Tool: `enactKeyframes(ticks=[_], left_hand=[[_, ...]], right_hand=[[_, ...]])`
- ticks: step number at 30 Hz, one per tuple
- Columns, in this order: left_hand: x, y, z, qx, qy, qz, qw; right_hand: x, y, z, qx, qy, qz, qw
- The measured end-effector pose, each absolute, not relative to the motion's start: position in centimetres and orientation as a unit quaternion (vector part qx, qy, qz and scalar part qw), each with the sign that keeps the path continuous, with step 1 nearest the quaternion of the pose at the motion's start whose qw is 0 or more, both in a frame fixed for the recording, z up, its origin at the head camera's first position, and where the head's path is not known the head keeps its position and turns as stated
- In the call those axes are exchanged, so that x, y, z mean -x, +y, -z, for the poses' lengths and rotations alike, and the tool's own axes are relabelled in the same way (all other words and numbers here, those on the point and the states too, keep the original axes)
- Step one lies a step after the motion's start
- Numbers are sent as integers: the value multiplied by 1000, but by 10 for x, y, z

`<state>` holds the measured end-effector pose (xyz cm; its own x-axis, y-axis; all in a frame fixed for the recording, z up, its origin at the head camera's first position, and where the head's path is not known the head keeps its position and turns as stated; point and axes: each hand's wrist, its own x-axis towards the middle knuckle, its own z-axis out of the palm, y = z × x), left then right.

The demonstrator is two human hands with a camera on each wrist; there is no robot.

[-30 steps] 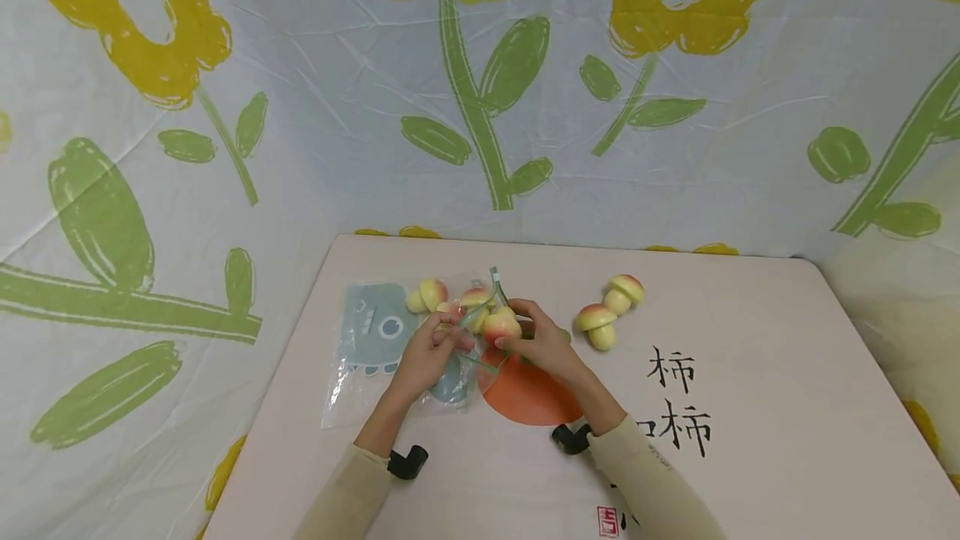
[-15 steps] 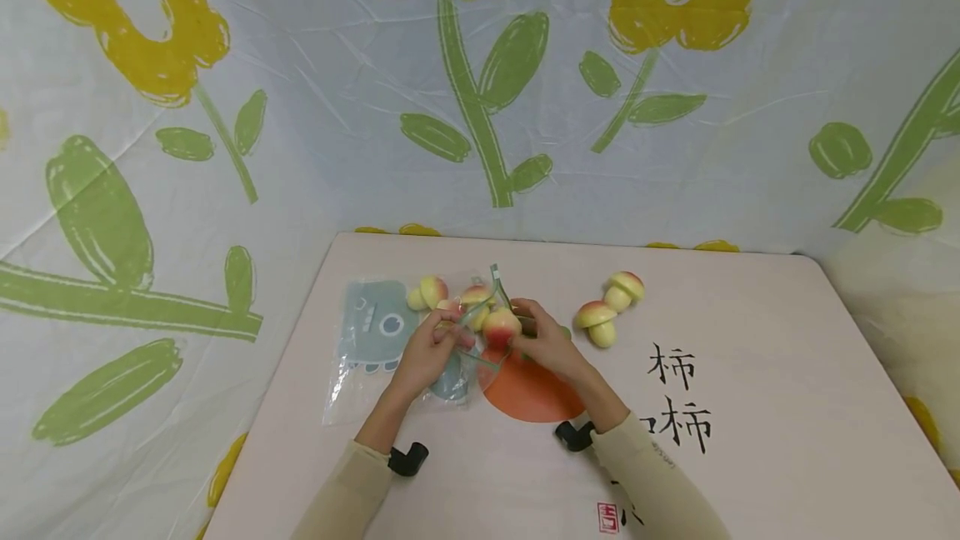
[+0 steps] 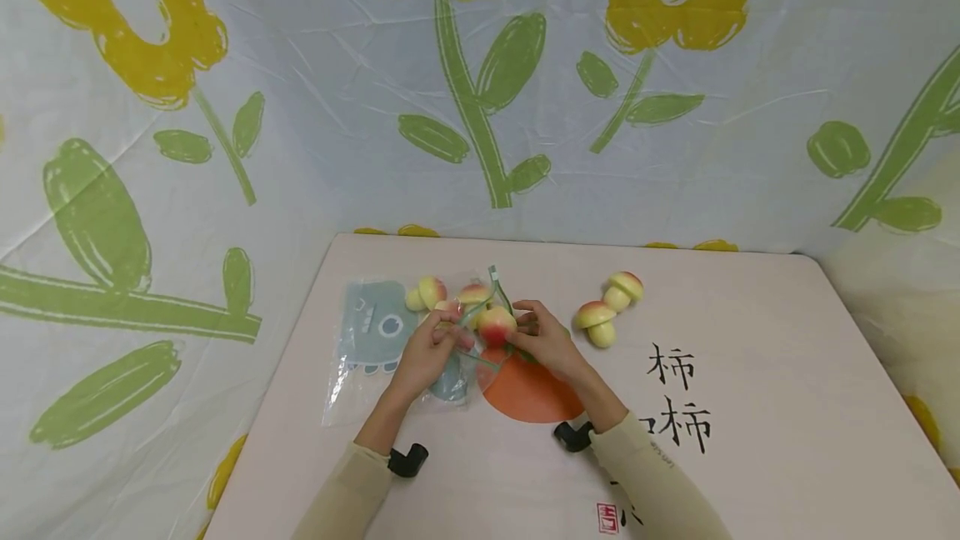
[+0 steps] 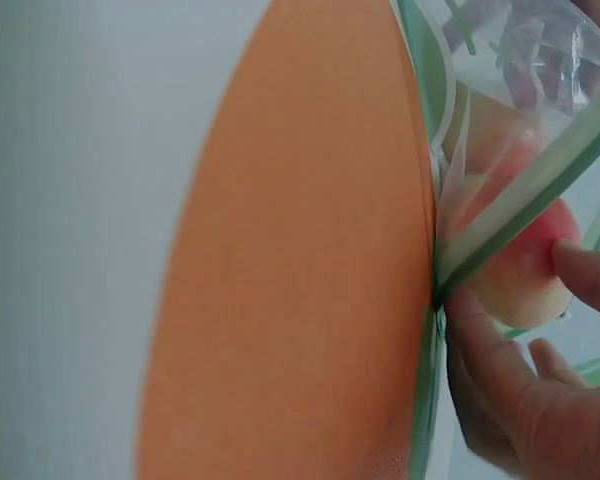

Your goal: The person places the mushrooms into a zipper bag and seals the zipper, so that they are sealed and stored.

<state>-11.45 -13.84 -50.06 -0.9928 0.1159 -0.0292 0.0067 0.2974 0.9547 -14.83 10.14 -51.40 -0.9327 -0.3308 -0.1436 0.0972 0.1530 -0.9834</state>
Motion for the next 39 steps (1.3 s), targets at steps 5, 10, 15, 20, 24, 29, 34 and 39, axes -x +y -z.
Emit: enactKeyframes(ticks=[5, 10, 15, 20, 24, 29, 34, 39], left_hand=[[115, -136, 501, -26, 807, -588, 44], [116, -136, 504, -32, 802, -596, 41], [116, -137, 502, -37, 800, -597, 40], [116, -138, 501, -44, 806, -590, 36], [116, -139, 501, -45, 810, -584, 36], [116, -139, 502, -46, 814, -579, 30], [117, -138, 502, -50, 814, -578, 28], [118, -140, 503, -51, 809, -584, 27]], right_hand=[[146, 101, 511, 62, 735, 654, 165], [147, 100, 512, 42, 731, 662, 158], [148, 98, 512, 36, 711, 681, 170], [148, 99, 511, 57, 705, 683, 182], [147, 99, 512, 82, 700, 683, 191], [146, 99, 512, 107, 691, 688, 192], [146, 99, 510, 111, 690, 691, 183], [144, 97, 507, 98, 673, 706, 197]])
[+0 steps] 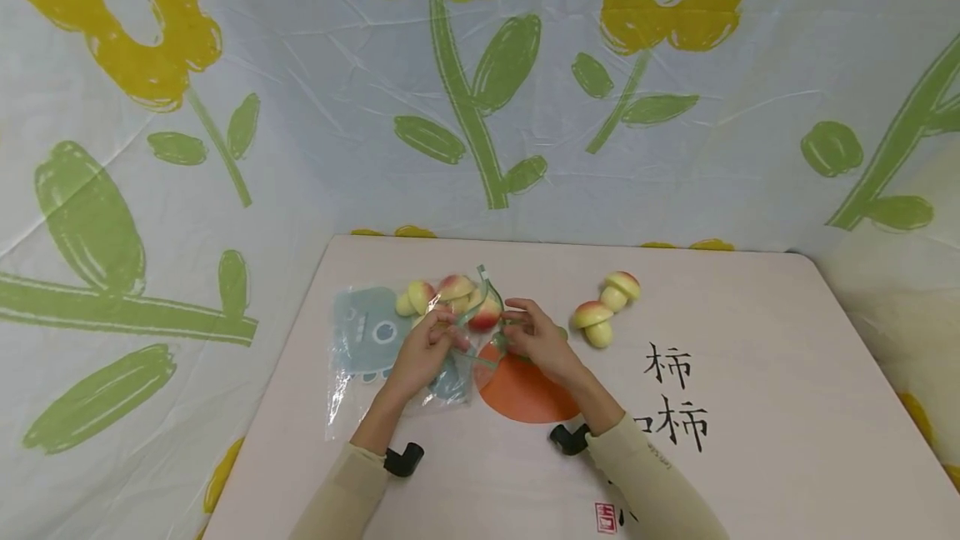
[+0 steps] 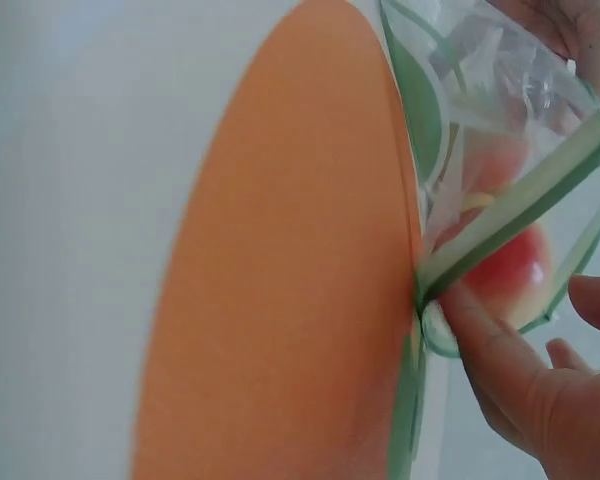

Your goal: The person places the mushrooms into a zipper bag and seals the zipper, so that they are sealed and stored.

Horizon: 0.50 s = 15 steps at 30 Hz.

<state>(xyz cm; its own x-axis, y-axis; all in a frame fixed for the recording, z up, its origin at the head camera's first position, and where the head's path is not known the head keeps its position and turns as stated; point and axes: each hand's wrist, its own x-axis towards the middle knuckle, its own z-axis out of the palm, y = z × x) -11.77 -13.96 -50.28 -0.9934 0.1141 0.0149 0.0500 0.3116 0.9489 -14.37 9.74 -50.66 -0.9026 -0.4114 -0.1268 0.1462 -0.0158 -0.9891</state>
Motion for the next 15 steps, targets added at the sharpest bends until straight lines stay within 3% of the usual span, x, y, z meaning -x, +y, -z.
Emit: enactKeyframes(ticks=[15], left_hand=[[102, -133, 462, -86, 805, -585, 36]], right_hand=[[138, 99, 505, 163, 683, 665, 255]])
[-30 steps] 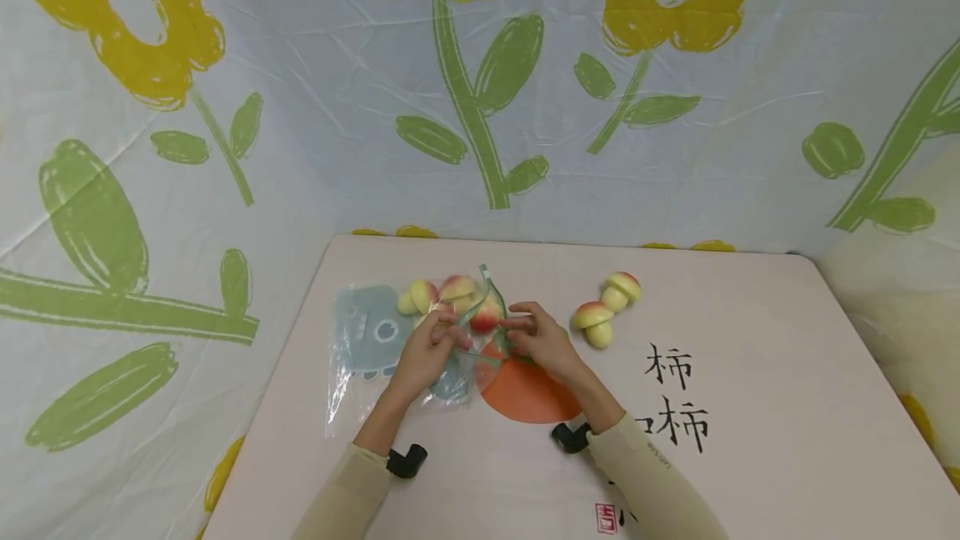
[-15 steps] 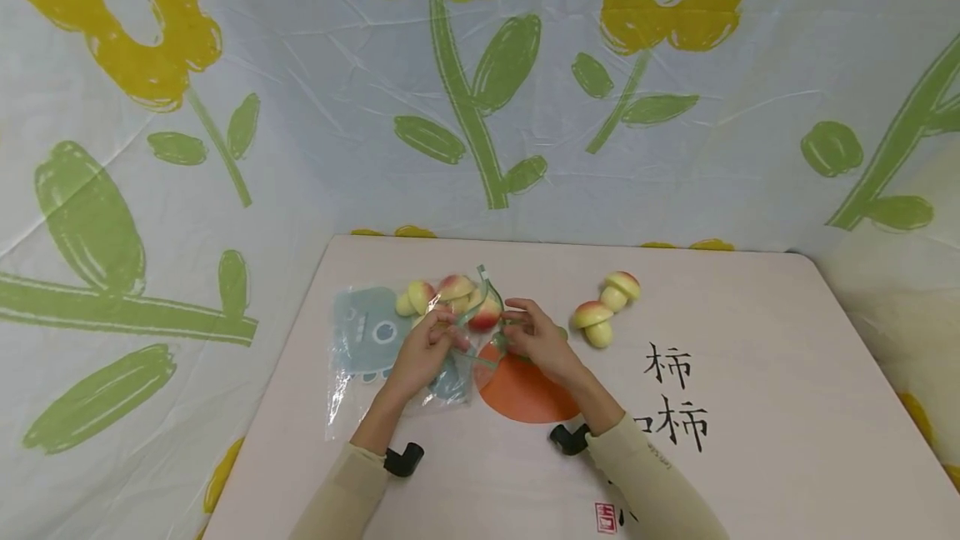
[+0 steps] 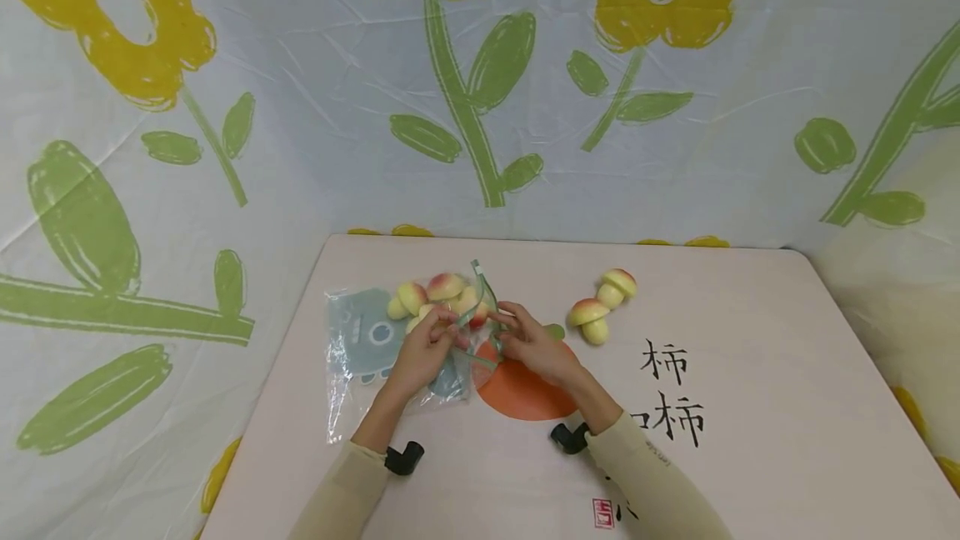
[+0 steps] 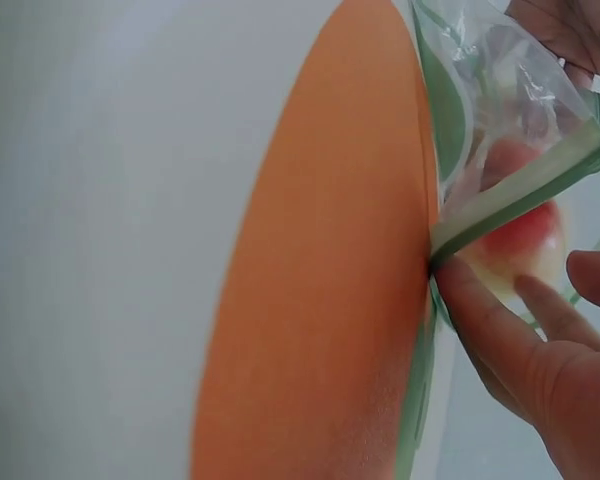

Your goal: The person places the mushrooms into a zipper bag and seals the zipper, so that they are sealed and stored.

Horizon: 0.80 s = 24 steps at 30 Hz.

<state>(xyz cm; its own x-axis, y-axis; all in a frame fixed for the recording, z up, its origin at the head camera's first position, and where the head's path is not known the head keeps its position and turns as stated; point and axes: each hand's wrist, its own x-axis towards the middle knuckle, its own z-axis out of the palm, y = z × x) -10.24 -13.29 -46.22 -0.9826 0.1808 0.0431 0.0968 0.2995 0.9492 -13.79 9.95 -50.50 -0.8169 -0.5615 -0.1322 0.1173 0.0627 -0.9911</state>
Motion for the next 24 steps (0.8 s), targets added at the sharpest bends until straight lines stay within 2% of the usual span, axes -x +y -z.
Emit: enactKeyframes(ticks=[8, 18, 24], left_hand=[[103, -132, 462, -84, 810, -578, 49], [103, -131, 464, -86, 805, -586, 35], [113, -136, 491, -70, 791, -606, 45]], right_hand=[[135, 99, 502, 191, 713, 623, 257], [133, 102, 504, 188, 690, 650, 256], [132, 103, 505, 179, 690, 657, 244]])
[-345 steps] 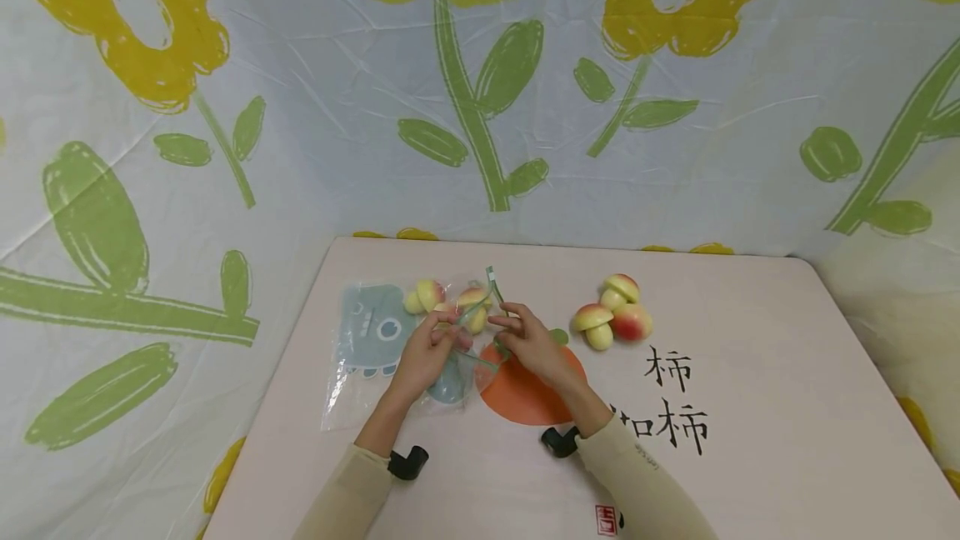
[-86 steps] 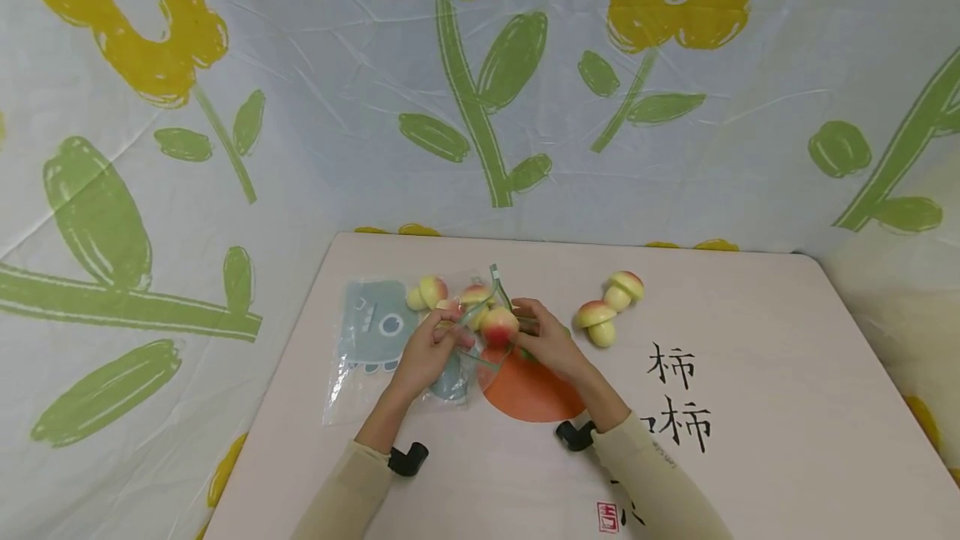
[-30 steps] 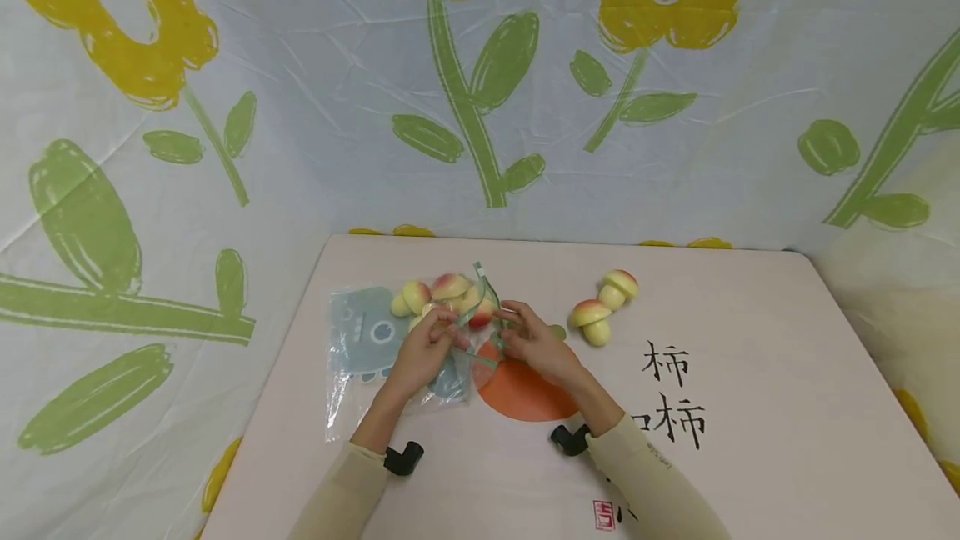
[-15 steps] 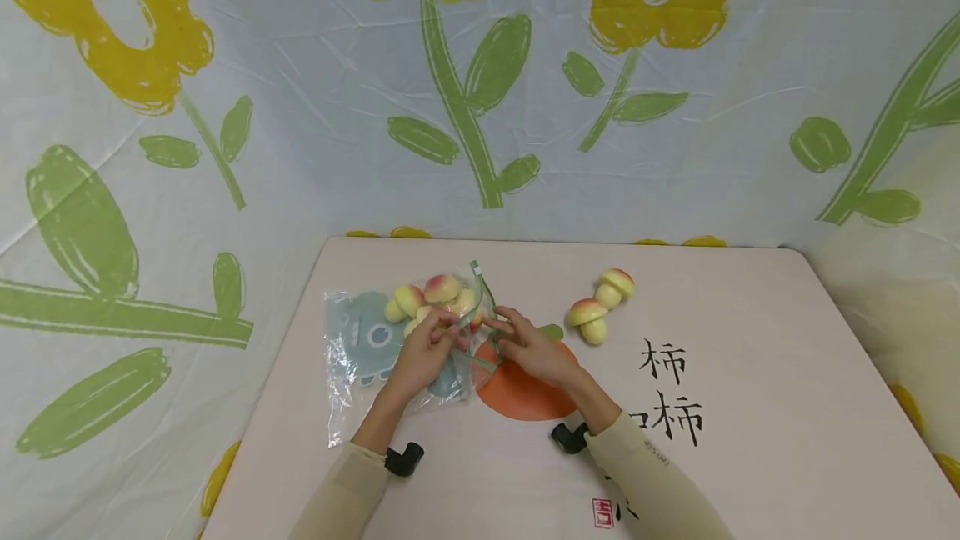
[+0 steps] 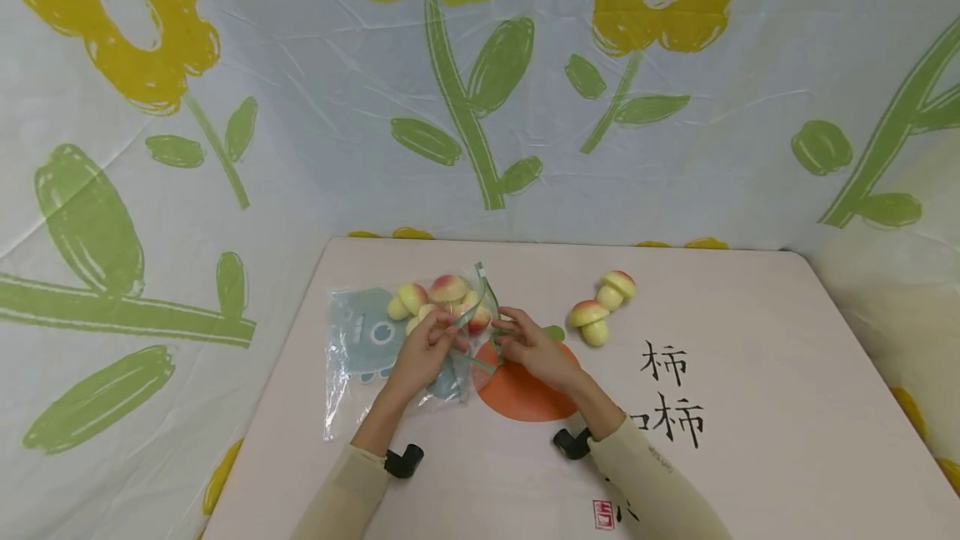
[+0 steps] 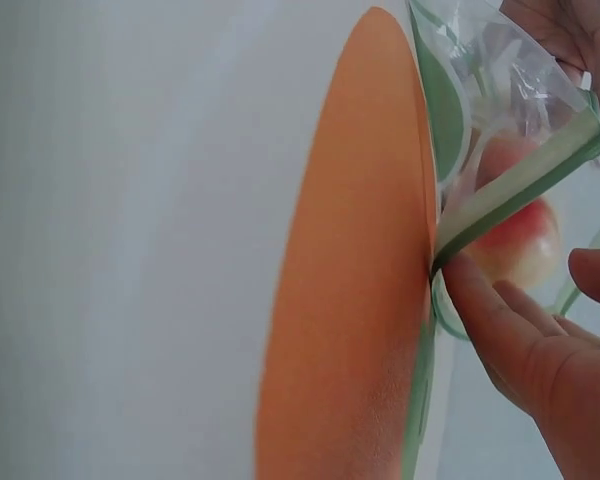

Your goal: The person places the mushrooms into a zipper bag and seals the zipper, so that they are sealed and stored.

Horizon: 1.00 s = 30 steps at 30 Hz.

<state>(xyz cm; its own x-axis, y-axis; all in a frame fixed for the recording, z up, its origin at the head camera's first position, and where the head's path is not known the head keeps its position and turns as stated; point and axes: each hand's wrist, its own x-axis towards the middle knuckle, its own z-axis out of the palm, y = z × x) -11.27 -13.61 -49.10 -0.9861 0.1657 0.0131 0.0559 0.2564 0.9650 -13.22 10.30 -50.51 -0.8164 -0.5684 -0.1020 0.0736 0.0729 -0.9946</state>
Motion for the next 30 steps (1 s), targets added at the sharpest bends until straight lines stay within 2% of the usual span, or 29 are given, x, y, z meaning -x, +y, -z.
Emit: enactKeyframes(ticks=[5, 17, 30], left_hand=[[116, -140, 503, -71, 788, -609, 45], [116, -142, 505, -81, 783, -615, 51], [115, -142, 504, -74, 781, -618, 55]], right_hand=[[129, 104, 505, 175, 693, 658, 238], [125, 112, 500, 156, 704, 661, 209], [121, 138, 487, 164, 697, 681, 154]])
